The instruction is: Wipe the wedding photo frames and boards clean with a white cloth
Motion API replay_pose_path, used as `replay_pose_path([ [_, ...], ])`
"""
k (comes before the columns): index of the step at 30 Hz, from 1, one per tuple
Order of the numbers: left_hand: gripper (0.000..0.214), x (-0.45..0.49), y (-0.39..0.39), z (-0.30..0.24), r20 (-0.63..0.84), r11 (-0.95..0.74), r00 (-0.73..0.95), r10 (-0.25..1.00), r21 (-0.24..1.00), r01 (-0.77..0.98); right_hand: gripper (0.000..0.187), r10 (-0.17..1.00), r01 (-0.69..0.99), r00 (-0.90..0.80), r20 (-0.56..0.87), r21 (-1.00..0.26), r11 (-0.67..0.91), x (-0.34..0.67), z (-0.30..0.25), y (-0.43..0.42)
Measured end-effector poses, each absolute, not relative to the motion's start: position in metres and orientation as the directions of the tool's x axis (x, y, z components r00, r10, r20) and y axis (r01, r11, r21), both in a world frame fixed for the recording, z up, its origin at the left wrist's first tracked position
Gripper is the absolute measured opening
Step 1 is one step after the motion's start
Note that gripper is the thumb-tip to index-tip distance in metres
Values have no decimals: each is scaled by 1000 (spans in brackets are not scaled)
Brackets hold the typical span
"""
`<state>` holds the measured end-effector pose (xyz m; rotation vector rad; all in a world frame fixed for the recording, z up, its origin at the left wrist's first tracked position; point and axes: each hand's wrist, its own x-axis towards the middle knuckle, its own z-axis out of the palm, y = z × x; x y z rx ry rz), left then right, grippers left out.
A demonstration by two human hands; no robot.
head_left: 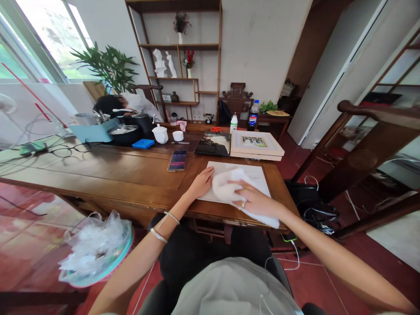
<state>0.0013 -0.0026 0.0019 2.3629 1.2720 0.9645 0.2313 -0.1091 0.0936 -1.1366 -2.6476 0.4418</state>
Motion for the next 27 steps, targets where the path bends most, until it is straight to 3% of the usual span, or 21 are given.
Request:
replay_pose_path([
  [5,45,0,-3,3,412,-565,390,823,527,635,39,891,780,-442,106,-446,440,232,89,-31],
  [9,45,0,-2,2,411,-566,393,822,521,639,43,940,902,-309,145,-267,338,216,83,-5],
  [12,46,1,-1,1,417,-569,391,821,528,630,41,906,903,-395,151,-120,413,205,79,-18],
  [15,45,1,-2,2,431,-583,395,811,537,610,41,844,843,-523,118,-75,533,198,77,-53],
  [23,42,0,-4,5,417,-600,431,800,546,585,31,682,659,-718,139,-178,731,205,81,-127],
  [27,43,1,-3,4,423,-588,411,808,536,605,36,760,693,-638,119,-342,635,227,90,-83],
])
